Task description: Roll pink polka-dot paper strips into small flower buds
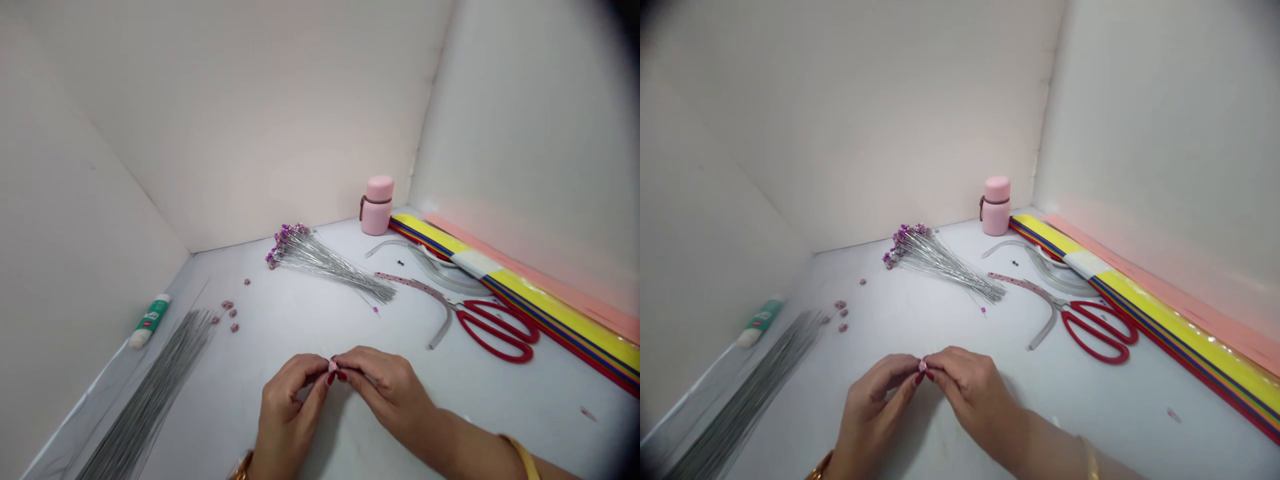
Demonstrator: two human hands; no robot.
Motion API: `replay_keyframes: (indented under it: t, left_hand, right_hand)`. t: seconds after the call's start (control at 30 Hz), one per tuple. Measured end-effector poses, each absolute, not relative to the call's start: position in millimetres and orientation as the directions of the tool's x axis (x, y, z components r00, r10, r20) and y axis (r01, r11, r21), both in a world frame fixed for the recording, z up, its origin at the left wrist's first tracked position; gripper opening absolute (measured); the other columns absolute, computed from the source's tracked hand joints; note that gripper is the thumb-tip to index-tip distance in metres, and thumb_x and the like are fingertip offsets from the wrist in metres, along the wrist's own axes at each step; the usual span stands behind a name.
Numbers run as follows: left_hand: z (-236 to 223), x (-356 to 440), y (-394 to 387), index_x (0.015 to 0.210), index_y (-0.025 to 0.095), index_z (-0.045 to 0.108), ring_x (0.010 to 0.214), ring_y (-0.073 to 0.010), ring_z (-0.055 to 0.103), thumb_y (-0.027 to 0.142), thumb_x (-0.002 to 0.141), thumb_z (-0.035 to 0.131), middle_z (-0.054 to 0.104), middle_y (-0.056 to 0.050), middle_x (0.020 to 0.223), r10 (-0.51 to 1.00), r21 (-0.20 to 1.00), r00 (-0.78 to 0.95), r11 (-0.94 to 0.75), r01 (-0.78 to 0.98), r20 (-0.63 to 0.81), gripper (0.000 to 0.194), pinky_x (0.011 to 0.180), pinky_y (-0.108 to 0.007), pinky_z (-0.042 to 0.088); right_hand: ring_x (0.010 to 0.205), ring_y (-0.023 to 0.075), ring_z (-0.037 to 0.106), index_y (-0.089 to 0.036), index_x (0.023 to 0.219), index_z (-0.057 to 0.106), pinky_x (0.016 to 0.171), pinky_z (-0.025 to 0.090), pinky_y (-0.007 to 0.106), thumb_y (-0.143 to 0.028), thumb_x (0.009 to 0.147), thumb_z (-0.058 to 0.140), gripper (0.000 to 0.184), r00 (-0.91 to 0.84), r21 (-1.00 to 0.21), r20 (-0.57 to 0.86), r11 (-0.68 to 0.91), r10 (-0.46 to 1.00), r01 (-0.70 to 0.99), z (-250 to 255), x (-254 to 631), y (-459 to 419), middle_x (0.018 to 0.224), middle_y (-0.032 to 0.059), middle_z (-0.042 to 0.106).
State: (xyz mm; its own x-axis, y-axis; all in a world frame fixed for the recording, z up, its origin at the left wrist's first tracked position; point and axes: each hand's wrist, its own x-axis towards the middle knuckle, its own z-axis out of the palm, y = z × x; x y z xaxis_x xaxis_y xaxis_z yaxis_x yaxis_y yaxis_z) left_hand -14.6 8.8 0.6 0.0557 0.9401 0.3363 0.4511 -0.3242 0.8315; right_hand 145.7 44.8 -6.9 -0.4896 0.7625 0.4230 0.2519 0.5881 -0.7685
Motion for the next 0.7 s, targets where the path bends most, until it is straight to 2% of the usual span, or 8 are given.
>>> replay_keyframes:
  t: [0.1,0.2,0.3,0.4,0.5,0.6,0.63,0.7]
  left_hand:
    - [0.4,-15.8,9.9,0.082,0.018,0.062,0.072,-0.0146,0.061,0.014,0.078,0.051,0.065,-0.005,0.078,0.942,0.829,0.07,-0.324,0.455,0.329,0.012,0.065,-0.023,0.05]
    - [-2.2,-13.5,9.0,0.084,0.017,0.061,0.074,-0.0149,0.062,0.016,0.078,0.052,0.066,-0.005,0.081,0.964,0.87,0.055,-0.258,0.42,0.26,0.011,0.067,-0.023,0.05]
    - [-4.4,-11.2,9.5,0.083,0.016,0.06,0.072,-0.015,0.062,0.022,0.079,0.051,0.066,-0.004,0.079,0.988,0.931,0.001,-0.144,0.334,0.152,0.011,0.066,-0.024,0.05]
    - [-4.6,-17.8,14.4,0.078,0.016,0.06,0.069,-0.0161,0.062,0.027,0.079,0.051,0.067,-0.003,0.073,0.99,0.943,-0.093,-0.072,0.324,0.108,0.014,0.064,-0.025,0.05]
    - [-6.8,-36.3,23.6,0.08,0.015,0.059,0.075,-0.0192,0.061,0.032,0.076,0.053,0.065,-0.006,0.078,0.944,0.925,-0.303,-0.009,0.379,0.134,0.018,0.069,-0.031,0.049]
    - [-12.8,-53.6,31.5,0.106,0.017,0.05,0.098,-0.0226,0.054,0.032,0.077,0.052,0.055,-0.011,0.108,0.825,0.92,-0.519,-0.001,0.392,0.223,0.033,0.083,-0.038,0.043]
    - [-14.6,-56.4,32.4,0.11,0.018,0.046,0.106,-0.0228,0.048,0.031,0.077,0.051,0.049,-0.012,0.117,0.795,0.91,-0.545,-0.021,0.415,0.267,0.036,0.089,-0.04,0.039]
    - [-15.8,-56.1,31.2,0.109,0.018,0.049,0.113,-0.0228,0.042,0.027,0.077,0.05,0.047,-0.011,0.118,0.779,0.872,-0.52,-0.07,0.484,0.351,0.033,0.094,-0.041,0.033]
  right_hand:
    - [0.07,0.0126,0.06,-0.019,0.09,0.061,0.064,0.047,0.022,-0.016,0.083,0.045,0.018,-0.494,-0.772,0.419,0.585,0.762,0.247,-8.6,146.5,45.7,0.078,0.0028,0.065]
    - [0.071,0.0127,0.06,-0.02,0.09,0.061,0.065,0.047,0.023,-0.017,0.083,0.045,0.018,-0.495,-0.788,0.401,0.566,0.77,0.242,-9.6,147.1,47.0,0.079,0.003,0.066]
    - [0.073,0.013,0.06,-0.021,0.094,0.061,0.067,0.047,0.023,-0.017,0.083,0.045,0.02,-0.509,-0.81,0.366,0.536,0.779,0.237,-9.2,146.2,47.6,0.081,0.0027,0.066]
    - [0.072,0.0132,0.061,-0.02,0.1,0.06,0.067,0.048,0.024,-0.017,0.081,0.049,0.022,-0.524,-0.819,0.316,0.505,0.791,0.27,-7.4,144.4,47.8,0.083,0.0032,0.066]
    - [0.069,0.0138,0.061,-0.017,0.097,0.062,0.066,0.049,0.025,-0.017,0.079,0.049,0.022,-0.489,-0.815,0.275,0.471,0.828,0.338,-5.2,144.4,50.0,0.082,0.0044,0.067]
    - [0.072,0.0152,0.062,-0.017,0.09,0.064,0.066,0.049,0.026,-0.016,0.078,0.048,0.02,-0.423,-0.809,0.261,0.435,0.868,0.396,-4.0,148.0,54.8,0.082,0.0043,0.067]
    - [0.071,0.0154,0.062,-0.017,0.088,0.064,0.065,0.049,0.026,-0.016,0.077,0.048,0.019,-0.403,-0.811,0.258,0.424,0.878,0.404,-4.1,150.0,56.8,0.081,0.0038,0.068]
    - [0.069,0.0155,0.062,-0.018,0.087,0.064,0.063,0.05,0.026,-0.018,0.078,0.046,0.02,-0.369,-0.81,0.258,0.408,0.893,0.421,-5.5,154.6,61.7,0.078,0.003,0.068]
